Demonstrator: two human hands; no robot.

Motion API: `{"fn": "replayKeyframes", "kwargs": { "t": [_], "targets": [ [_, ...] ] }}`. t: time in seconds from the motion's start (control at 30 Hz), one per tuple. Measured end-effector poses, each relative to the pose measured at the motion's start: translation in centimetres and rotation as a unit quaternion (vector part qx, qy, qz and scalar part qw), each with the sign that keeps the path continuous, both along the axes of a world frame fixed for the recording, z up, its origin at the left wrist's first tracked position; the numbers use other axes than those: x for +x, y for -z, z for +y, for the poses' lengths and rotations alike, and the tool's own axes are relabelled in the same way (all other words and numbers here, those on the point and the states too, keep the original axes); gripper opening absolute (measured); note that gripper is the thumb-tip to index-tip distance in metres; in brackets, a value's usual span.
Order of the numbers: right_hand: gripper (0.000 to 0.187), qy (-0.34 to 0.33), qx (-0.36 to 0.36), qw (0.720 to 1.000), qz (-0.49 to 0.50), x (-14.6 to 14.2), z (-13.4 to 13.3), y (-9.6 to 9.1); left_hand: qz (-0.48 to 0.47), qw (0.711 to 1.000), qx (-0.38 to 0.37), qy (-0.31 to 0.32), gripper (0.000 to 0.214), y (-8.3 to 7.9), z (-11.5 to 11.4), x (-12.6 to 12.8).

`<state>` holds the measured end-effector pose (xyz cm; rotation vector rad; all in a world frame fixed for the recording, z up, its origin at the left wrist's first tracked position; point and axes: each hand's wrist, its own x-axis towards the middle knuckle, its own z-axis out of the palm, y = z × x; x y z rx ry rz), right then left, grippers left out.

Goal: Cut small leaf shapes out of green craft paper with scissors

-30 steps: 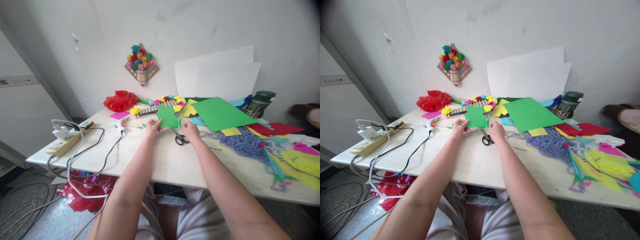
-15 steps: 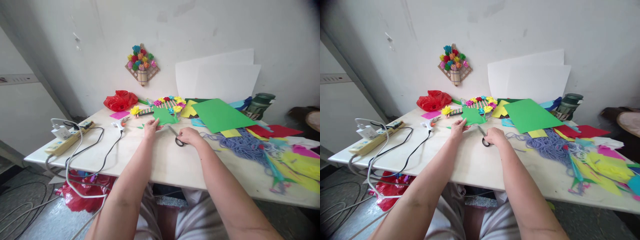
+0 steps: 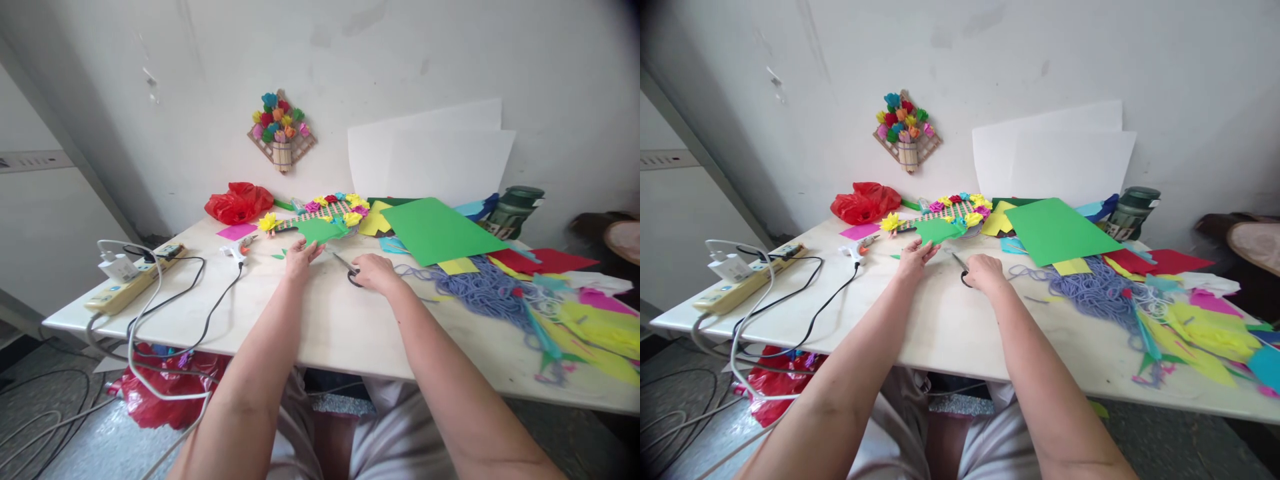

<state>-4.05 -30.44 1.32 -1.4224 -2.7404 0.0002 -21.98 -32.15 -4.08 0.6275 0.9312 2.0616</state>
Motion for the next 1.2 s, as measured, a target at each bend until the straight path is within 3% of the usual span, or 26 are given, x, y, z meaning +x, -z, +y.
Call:
{"fn": "replayKeyframes", "kwargs": {
  "t": [0.13,0.23,0.37,0.43,0.7,0.87,1.2],
  "targets": [
    [0.031,0.02,-0.03,0.999,0.026,0.1,1.0,0.7,0.009,1.0,0.008,0.017,0.031,0.4,0.2,-0.3],
    [0.018,0.01,-0.098,0.993,0.068,0.2,1.9,1.3,0.009,1.0,-0.002,0.014,0.029,0.5,0.2,-0.4],
    [0.011,-0.008,-0.281,0.937,0.206,0.5,3.1,2.0,-0.002,1.0,-0.013,0.013,0.031,0.3,0.0,-0.4],
    [0.009,-0.003,-0.328,0.91,0.254,0.8,3.5,2.1,-0.004,1.0,-0.018,0.011,0.031,0.3,0.0,-0.4],
    [0.03,-0.031,-0.374,0.892,0.253,2.1,4.1,1.9,0.02,0.999,-0.028,-0.009,0.024,0.4,0.2,-0.6],
    [0.037,-0.059,-0.418,0.867,0.265,3.1,4.9,2.4,0.014,1.0,-0.027,-0.007,0.018,0.5,0.2,-0.8],
    [0.024,-0.123,-0.46,0.836,0.271,3.3,4.4,1.8,-0.015,0.999,-0.028,0.028,0.013,0.2,-0.1,-0.9]
  ]
}}
